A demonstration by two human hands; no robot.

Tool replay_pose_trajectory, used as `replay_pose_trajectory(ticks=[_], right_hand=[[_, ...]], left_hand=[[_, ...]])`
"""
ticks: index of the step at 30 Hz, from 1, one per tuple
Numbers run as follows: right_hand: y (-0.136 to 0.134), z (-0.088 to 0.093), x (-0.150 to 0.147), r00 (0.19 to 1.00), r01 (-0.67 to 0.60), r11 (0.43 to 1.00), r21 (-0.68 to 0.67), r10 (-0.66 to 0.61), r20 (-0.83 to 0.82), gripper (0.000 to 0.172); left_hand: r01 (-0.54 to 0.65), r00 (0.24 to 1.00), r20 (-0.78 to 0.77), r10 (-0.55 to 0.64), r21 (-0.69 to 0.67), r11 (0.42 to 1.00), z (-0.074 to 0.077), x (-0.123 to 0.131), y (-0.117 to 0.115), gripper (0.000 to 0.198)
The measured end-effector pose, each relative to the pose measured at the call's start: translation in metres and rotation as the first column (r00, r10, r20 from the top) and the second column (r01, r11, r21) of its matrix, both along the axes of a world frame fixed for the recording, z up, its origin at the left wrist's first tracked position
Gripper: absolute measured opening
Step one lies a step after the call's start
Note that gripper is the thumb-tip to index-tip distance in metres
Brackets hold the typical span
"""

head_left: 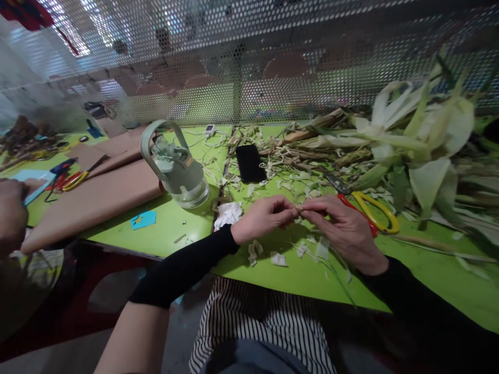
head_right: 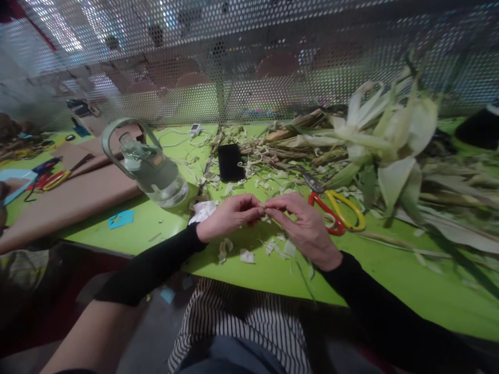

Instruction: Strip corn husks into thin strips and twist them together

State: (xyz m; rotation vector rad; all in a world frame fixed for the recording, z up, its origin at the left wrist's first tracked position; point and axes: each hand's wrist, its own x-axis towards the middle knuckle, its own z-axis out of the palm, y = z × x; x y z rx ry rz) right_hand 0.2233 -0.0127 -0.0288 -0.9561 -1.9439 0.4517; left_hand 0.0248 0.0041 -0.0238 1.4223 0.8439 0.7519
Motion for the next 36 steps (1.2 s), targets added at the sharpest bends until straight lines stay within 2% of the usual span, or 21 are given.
replay_pose_trajectory(ticks=[3,5,8,12,19,25,27,30,33,36], right_hand=[[0.000,-0.002,0.001,1.000,0.011,0.987,-0.161,-0.013,-0.010,0.018],[-0.002,0.000,-0.001,0.999,0.042,0.985,-0.169,-0.037,0.031,0.018],[-0.005,0.006,-0.004,0.987,0.077,0.997,0.003,-0.077,0.141,0.012],[-0.005,0.011,-0.003,0.946,0.022,0.969,0.247,-0.101,0.309,0.013],[-0.008,0.011,-0.001,0.917,0.020,0.933,0.359,-0.160,0.365,0.023],[-0.008,0.011,-0.002,0.896,-0.031,0.870,0.493,-0.195,0.400,0.023],[-0.008,0.011,-0.003,0.890,-0.047,0.874,0.484,-0.183,0.417,0.023],[-0.007,0.011,-0.003,0.914,-0.035,0.914,0.404,-0.135,0.383,0.024],[-0.007,0.013,-0.002,0.952,-0.030,0.944,0.329,-0.073,0.297,0.021],[-0.005,0.015,0.000,0.953,-0.047,0.960,0.277,-0.040,0.299,0.019]], left_hand=[[-0.011,0.999,-0.047,0.009,-0.030,1.000,0.005,0.000,-0.002,0.015],[-0.015,0.998,-0.064,0.012,-0.054,0.998,0.006,0.001,-0.002,0.015],[-0.002,1.000,-0.021,0.000,-0.114,0.994,0.007,0.001,-0.001,0.016],[-0.007,1.000,0.012,0.009,-0.139,0.990,0.005,0.001,0.002,0.018],[-0.054,0.998,-0.032,0.052,-0.068,0.996,0.005,0.002,0.000,0.017],[-0.052,0.998,-0.038,0.048,-0.096,0.994,0.004,0.004,-0.001,0.017],[-0.048,0.998,-0.040,0.044,-0.091,0.995,0.003,0.004,-0.001,0.014],[-0.015,1.000,-0.015,0.014,-0.091,0.996,0.002,0.004,-0.001,0.013],[0.023,1.000,0.024,-0.020,-0.110,0.994,0.001,0.002,0.000,0.019],[0.037,0.999,0.043,-0.031,-0.146,0.989,0.000,0.001,0.002,0.025]])
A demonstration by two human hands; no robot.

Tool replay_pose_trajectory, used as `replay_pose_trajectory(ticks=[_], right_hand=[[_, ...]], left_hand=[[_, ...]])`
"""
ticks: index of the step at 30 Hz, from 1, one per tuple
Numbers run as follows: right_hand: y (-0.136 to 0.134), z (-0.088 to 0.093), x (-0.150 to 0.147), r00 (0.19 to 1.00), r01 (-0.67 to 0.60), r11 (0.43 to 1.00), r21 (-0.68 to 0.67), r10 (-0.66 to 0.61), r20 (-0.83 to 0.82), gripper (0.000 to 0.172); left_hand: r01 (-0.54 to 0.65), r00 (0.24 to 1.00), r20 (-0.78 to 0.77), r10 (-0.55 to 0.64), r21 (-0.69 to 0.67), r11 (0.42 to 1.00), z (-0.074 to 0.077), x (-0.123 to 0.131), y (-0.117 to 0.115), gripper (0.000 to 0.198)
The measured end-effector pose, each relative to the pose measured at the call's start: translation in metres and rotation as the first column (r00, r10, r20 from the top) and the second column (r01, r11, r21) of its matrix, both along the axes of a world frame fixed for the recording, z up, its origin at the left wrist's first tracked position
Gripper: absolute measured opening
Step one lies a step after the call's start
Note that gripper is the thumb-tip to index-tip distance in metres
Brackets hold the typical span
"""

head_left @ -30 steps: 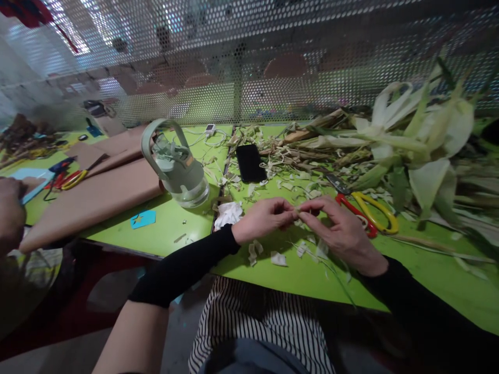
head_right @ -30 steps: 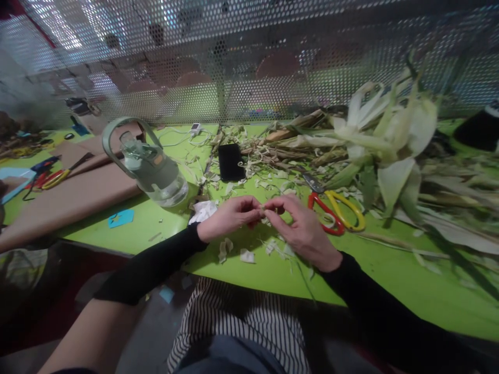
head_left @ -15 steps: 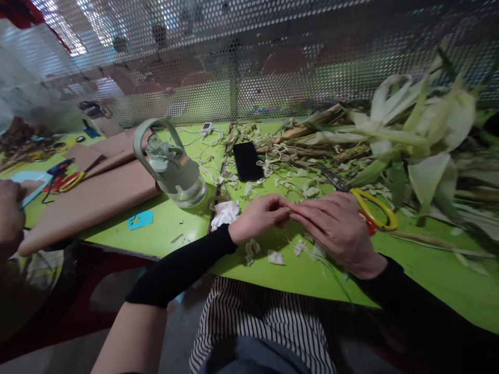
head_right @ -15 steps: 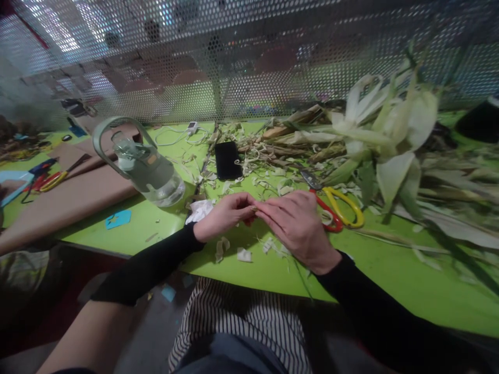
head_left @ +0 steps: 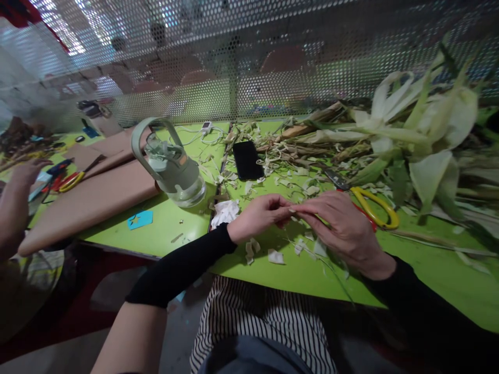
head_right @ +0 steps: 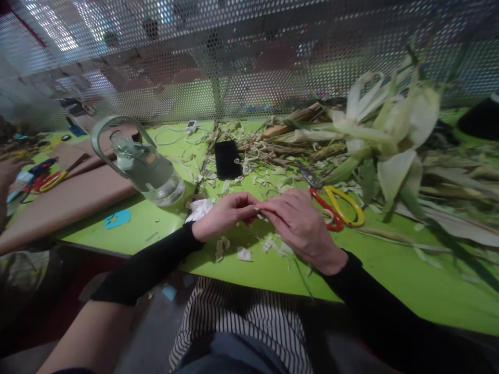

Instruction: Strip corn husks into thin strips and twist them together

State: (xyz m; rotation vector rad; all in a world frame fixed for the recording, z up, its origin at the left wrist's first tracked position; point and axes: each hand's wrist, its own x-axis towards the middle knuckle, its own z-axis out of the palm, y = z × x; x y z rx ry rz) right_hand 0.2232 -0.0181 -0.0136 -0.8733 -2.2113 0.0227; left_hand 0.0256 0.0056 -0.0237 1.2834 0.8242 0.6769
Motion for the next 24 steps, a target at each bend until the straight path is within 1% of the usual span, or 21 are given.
replay_pose_trajectory(ticks=[3,6,11,13,16,18,21,24], right_hand=[[0.001,0.001,0.001,1.000,0.020,1.000,-0.010,-0.020,0.016,0.020],[0.002,0.001,0.003,0.999,0.012,1.000,0.020,-0.012,0.034,0.019],[0.002,0.002,0.005,0.993,-0.025,0.996,0.090,0.014,0.117,0.019],[0.002,0.002,0.004,0.989,-0.043,0.994,0.104,0.027,0.146,0.018],[0.000,0.000,0.003,0.984,-0.034,0.992,0.123,0.012,0.176,0.016],[0.000,-0.001,0.002,0.981,-0.011,0.993,0.121,-0.013,0.195,0.016],[-0.001,-0.002,0.002,0.972,0.020,0.995,0.100,-0.042,0.230,0.018],[0.000,-0.005,0.003,0.966,0.020,0.996,0.091,-0.043,0.254,0.018]], left_hand=[[-0.015,1.000,0.020,0.016,-0.044,0.999,0.001,-0.001,0.000,0.030],[-0.027,0.999,0.043,0.031,-0.079,0.997,0.002,0.000,-0.001,0.034],[-0.035,0.999,0.032,0.038,-0.100,0.994,0.004,0.001,-0.003,0.021],[-0.035,0.999,0.013,0.037,-0.086,0.996,0.003,0.002,-0.003,0.020],[-0.049,0.998,-0.033,0.047,-0.031,0.998,0.002,0.002,-0.003,0.023],[-0.059,0.995,-0.080,0.062,0.032,0.998,0.001,0.002,-0.004,0.024],[-0.069,0.979,-0.177,0.101,0.181,0.981,0.000,0.002,-0.008,0.021],[-0.043,0.948,-0.288,0.135,0.306,0.951,-0.001,0.002,-0.010,0.016]])
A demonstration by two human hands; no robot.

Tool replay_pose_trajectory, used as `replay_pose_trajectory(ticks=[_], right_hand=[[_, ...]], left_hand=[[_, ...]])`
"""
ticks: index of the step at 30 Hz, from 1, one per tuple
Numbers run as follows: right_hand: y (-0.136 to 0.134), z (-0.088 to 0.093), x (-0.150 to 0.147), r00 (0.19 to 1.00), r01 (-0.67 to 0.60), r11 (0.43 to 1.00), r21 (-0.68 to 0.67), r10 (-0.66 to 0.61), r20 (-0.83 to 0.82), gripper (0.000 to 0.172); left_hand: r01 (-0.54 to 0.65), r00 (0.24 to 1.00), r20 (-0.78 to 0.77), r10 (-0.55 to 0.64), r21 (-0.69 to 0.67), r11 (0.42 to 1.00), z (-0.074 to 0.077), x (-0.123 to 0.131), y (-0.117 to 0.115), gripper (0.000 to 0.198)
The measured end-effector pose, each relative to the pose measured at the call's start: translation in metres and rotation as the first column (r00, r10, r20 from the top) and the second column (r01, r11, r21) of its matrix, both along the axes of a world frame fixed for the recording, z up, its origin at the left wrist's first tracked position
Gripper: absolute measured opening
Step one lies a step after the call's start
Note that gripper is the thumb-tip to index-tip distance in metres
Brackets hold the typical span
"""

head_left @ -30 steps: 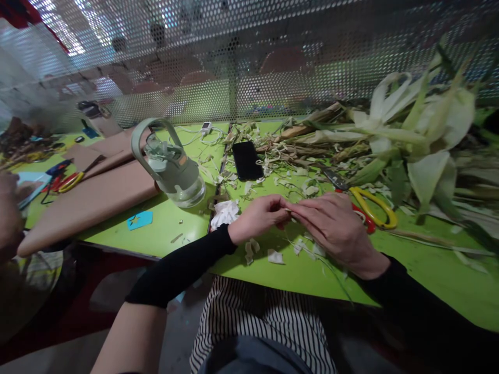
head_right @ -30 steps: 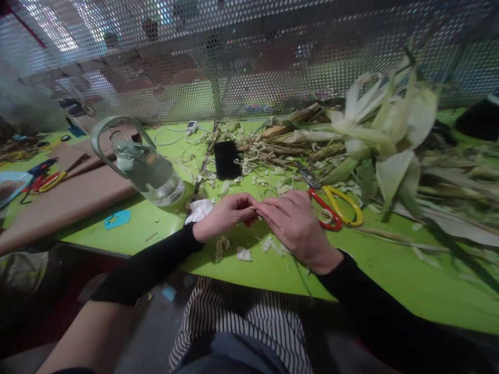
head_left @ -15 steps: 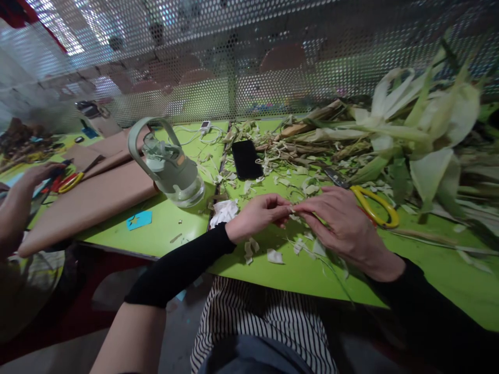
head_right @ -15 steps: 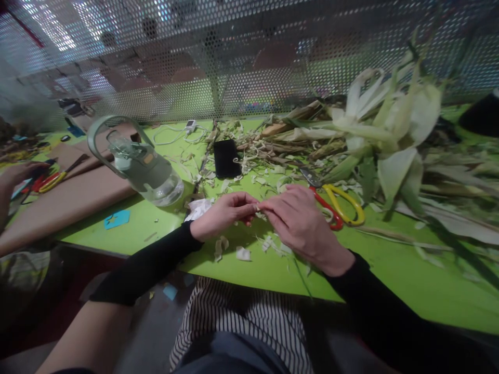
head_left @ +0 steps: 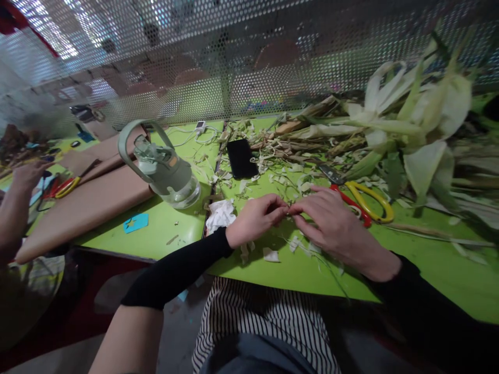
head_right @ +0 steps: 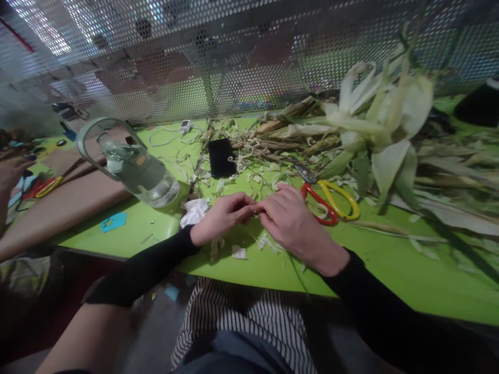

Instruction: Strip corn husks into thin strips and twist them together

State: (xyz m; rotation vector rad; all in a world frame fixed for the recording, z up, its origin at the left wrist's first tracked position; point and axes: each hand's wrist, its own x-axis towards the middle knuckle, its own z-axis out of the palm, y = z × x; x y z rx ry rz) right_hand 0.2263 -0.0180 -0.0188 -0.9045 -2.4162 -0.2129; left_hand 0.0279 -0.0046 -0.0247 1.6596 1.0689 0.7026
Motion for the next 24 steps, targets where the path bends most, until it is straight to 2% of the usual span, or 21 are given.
replay_pose_trajectory(ticks=[3,10,13,17,24], right_hand=[[0.002,-0.005,0.001,1.000,-0.001,1.000,-0.017,0.001,-0.006,0.018],[0.006,-0.017,0.000,0.999,0.025,0.996,-0.086,-0.023,0.025,0.019],[0.007,-0.019,0.000,0.998,0.048,0.996,-0.069,-0.046,0.033,0.020],[0.007,-0.020,0.000,0.999,0.050,0.993,-0.110,-0.047,0.025,0.021],[0.005,-0.018,-0.003,0.997,0.075,0.982,-0.174,-0.068,0.047,0.021]], left_hand=[[0.018,0.995,-0.094,-0.015,0.038,0.999,-0.003,0.001,0.001,0.015],[0.067,0.975,-0.211,-0.061,0.022,0.997,-0.010,0.000,0.007,0.017],[0.108,0.962,-0.261,-0.078,0.105,0.989,-0.010,-0.002,0.007,0.018],[0.114,0.953,-0.299,-0.049,0.206,0.972,-0.009,-0.002,0.008,0.015],[0.099,0.941,-0.337,-0.036,0.173,0.980,-0.008,-0.001,0.010,0.012]])
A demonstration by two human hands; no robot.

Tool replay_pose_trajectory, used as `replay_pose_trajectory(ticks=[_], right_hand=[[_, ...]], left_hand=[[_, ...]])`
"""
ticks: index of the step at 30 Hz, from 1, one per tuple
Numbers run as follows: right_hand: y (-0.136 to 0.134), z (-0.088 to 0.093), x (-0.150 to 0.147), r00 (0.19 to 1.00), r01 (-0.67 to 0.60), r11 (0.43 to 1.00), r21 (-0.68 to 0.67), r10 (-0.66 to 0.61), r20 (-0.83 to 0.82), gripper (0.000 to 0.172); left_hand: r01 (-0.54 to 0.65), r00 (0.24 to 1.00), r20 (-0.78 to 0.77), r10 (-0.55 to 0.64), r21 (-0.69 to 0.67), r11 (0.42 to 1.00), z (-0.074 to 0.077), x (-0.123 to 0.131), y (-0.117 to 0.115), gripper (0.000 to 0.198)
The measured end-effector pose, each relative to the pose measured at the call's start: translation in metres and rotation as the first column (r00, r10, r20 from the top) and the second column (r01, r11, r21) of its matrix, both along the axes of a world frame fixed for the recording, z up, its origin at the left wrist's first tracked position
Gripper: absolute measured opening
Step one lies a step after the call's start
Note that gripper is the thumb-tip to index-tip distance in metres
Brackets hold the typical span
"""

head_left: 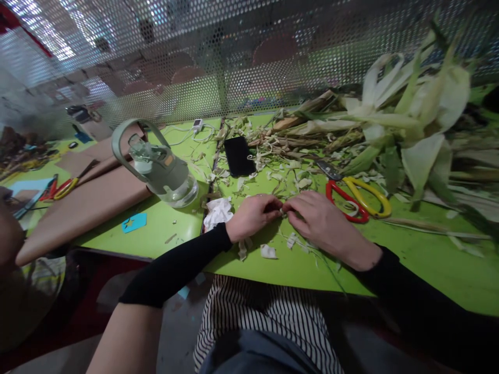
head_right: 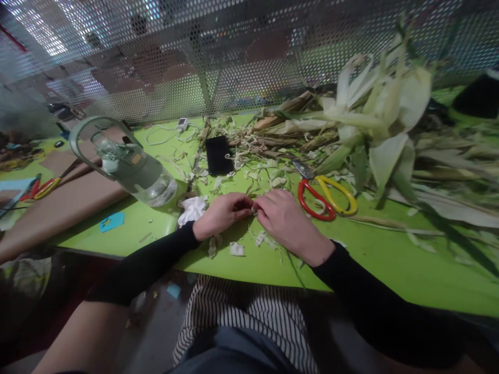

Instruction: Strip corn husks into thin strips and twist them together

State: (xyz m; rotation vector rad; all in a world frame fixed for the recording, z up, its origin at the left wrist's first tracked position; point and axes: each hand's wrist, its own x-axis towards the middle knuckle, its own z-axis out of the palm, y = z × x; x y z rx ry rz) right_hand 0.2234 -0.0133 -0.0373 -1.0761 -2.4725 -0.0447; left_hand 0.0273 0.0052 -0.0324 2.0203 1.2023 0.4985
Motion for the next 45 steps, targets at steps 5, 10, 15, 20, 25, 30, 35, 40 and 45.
replay_pose_trajectory(ticks=[5,10,15,20,25,30,35,40,45], right_hand=[[-0.003,0.000,-0.001,0.999,0.026,1.000,0.010,-0.027,0.046,0.022],[-0.003,-0.001,0.000,0.998,0.035,0.999,-0.010,-0.035,0.054,0.020],[-0.003,0.002,-0.002,0.998,0.065,0.995,-0.070,-0.066,-0.011,0.019],[-0.003,0.004,-0.001,0.996,0.076,0.991,-0.108,-0.080,-0.038,0.018],[0.001,0.007,0.001,0.993,0.058,0.983,-0.174,-0.074,-0.091,0.018],[0.001,0.013,-0.003,0.964,0.123,0.942,-0.312,-0.188,-0.189,0.008],[0.000,0.018,-0.003,0.929,0.123,0.879,-0.460,-0.265,-0.259,0.012],[0.003,0.020,0.003,0.901,0.134,0.875,-0.464,-0.302,-0.310,0.013],[0.006,0.012,0.000,0.907,0.144,0.877,-0.459,-0.302,-0.293,0.016]], left_hand=[[0.000,1.000,0.006,0.000,0.017,1.000,-0.003,0.001,0.000,0.010],[0.003,1.000,0.010,-0.003,0.027,1.000,-0.004,0.001,0.000,0.011],[0.004,1.000,0.004,-0.004,0.011,1.000,-0.004,0.002,0.001,0.013],[-0.008,1.000,0.008,0.008,0.028,1.000,-0.008,0.003,0.000,0.013],[-0.004,1.000,0.020,0.003,0.038,0.999,-0.008,0.004,-0.001,0.014],[-0.014,1.000,0.025,0.013,0.034,0.999,-0.008,0.005,-0.003,0.017],[-0.054,0.998,-0.029,0.056,0.053,0.997,-0.007,0.006,-0.004,0.018],[-0.075,0.996,-0.049,0.078,0.056,0.996,-0.005,0.007,-0.004,0.017],[-0.047,0.998,-0.027,0.050,0.091,0.995,-0.009,0.008,-0.004,0.015]])
